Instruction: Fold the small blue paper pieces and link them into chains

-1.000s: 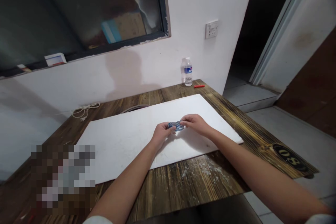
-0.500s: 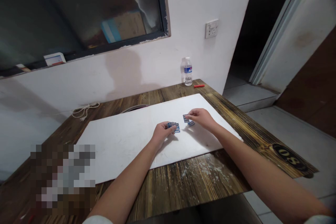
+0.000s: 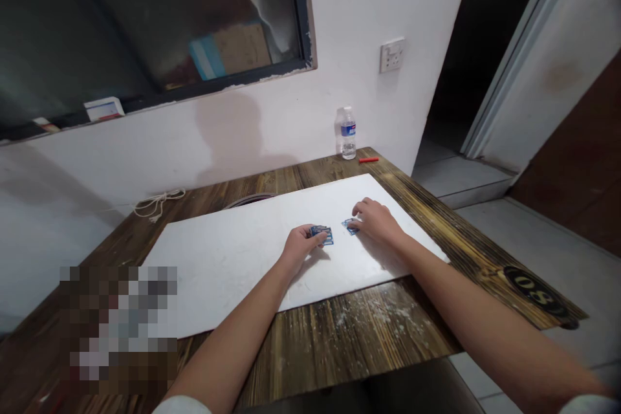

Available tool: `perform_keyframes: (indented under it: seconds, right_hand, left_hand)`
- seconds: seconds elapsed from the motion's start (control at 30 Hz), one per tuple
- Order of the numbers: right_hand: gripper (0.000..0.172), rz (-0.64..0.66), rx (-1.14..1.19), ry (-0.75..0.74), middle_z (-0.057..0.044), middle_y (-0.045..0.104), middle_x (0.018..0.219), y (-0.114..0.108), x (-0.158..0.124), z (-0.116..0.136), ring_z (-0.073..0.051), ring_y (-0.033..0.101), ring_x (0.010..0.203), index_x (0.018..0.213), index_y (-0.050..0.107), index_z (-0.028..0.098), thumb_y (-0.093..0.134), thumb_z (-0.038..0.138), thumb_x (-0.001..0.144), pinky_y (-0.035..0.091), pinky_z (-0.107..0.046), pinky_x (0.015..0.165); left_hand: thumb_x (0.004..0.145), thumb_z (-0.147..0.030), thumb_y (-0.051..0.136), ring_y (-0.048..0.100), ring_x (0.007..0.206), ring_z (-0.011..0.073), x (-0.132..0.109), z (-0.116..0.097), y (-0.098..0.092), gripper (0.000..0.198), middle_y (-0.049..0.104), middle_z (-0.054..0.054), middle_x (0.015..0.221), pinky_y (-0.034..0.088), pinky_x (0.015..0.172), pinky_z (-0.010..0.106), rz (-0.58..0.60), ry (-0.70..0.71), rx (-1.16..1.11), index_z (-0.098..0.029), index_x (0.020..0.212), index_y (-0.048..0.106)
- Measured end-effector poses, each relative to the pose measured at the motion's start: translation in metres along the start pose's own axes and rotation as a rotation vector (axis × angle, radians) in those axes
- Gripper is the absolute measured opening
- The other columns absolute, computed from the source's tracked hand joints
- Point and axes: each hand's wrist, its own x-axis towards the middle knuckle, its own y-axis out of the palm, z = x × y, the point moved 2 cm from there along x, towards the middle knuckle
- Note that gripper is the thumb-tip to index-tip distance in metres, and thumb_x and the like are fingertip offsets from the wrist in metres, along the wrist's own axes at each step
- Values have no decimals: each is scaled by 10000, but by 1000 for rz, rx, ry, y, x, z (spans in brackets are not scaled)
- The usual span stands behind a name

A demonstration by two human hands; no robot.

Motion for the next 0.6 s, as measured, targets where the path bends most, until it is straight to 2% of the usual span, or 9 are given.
perform_keyframes:
  seconds: [0.1, 0.17, 0.23, 0.47, 0.53, 0.6]
  right_hand:
    - [343, 8, 34, -117, -86, 619, 1112, 1, -2, 8, -251, 546, 997, 1058, 683, 221, 755, 362, 754, 393, -327, 794]
    - [276, 63, 49, -230, -66, 632, 1136, 2, -4, 13, -253, 533, 1022, 1046, 706, 264, 730, 335, 781, 388, -329, 807]
    - [158, 96, 29, -275, -49, 659, 1106, 1, -4, 13, -249, 530, 1008, 976, 738, 292, 656, 284, 841, 376, -332, 798]
    - [204, -28, -99, -39, -133, 687, 1009, -9, -1, -7, -301, 516, 961, 838, 759, 203, 571, 123, 838, 343, -392, 773]
    - [172, -66, -43, -49, -132, 682, 1030, -9, -2, -3, -301, 518, 979, 847, 754, 200, 584, 172, 856, 356, -401, 803]
    - [136, -72, 114, -138, -100, 677, 1052, -6, -3, 8, -274, 532, 996, 888, 740, 221, 618, 278, 869, 379, -392, 847]
  left_hand:
    - [636, -404, 803, 488, 532, 103, 0, 0, 0, 318, 631, 34, 603, 330, 508, 237, 0, -6, -2, -119, 744, 713]
    - [637, -410, 804, 489, 533, 105, -1, -1, 0, 324, 632, 33, 603, 332, 508, 238, 4, -2, -7, -120, 748, 714]
    - [637, -416, 804, 493, 538, 108, -1, -1, 0, 329, 632, 35, 607, 339, 510, 239, 6, 1, -14, -121, 753, 717]
    - [626, -419, 810, 509, 546, 114, -1, 0, 0, 341, 639, 46, 620, 365, 497, 232, 4, -6, -22, -123, 773, 728]
    - [615, -423, 815, 524, 552, 121, -1, 0, 0, 344, 645, 51, 621, 382, 504, 235, 0, -11, -14, -122, 756, 725]
    - [617, -427, 814, 535, 559, 125, -1, -1, 0, 349, 654, 55, 630, 387, 510, 236, 2, -13, 2, -121, 762, 727]
